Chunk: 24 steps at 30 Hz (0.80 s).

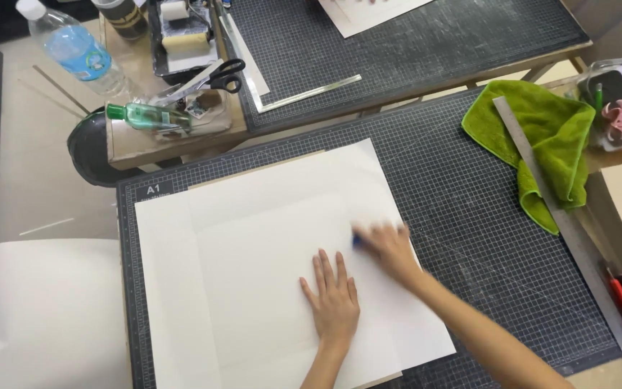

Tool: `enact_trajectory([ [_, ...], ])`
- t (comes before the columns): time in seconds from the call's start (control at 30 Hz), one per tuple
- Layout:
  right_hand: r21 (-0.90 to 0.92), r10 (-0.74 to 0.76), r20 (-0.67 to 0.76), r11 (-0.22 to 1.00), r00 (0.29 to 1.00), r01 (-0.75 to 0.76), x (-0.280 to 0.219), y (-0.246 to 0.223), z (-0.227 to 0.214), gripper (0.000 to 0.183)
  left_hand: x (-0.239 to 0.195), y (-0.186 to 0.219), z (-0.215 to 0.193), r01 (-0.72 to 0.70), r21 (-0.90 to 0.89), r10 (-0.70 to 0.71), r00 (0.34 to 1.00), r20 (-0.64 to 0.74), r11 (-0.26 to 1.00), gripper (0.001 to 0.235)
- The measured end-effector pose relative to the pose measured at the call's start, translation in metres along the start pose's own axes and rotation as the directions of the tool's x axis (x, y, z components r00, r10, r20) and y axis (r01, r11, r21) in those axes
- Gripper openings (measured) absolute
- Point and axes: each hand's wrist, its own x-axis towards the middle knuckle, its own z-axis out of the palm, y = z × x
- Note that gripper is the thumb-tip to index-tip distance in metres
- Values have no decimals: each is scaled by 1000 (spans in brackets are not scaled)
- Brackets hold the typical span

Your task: The person uses a white roller to smooth a sheet of white paper over a brown cardboard box on a cutting mat. They then use a blue plastic scraper to press the paper edges and corners flat. The person flips the box and continues smoothing the paper on the other side. A coworker is visible working at an adjacent table.

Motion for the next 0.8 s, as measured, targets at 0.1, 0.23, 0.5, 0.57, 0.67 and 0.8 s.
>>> enact_trajectory([
  [0.1, 118, -304, -103, 942, 947, 316, -113, -23, -40, 42, 1, 0, -2, -5, -49, 6, 1000, 8, 999, 64],
  [0.23, 90, -332, 36, 941, 943, 328, -43, 35, 6, 54, 0, 0, -3, -9, -29, 10, 1000, 21, 1000, 63],
  [0.5, 91, -65, -69, 993, 995, 71, 20, 55, -10, 47, 0, -1, -4, -15, -42, 17, 999, 49, 999, 64],
  [0.57, 114, -177, -86, 976, 981, 186, -60, 43, -30, 44, 0, -1, -4, -23, -31, 24, 998, 56, 999, 63],
  [0.67, 151, -291, -117, 940, 949, 307, -86, 41, -44, 42, 0, 0, -4, -28, -19, 29, 997, 67, 999, 63],
  [0.8, 39, -148, -195, 987, 970, 158, 24, 78, -13, 40, 1, -1, -5, -44, 36, 43, 998, 36, 998, 63],
])
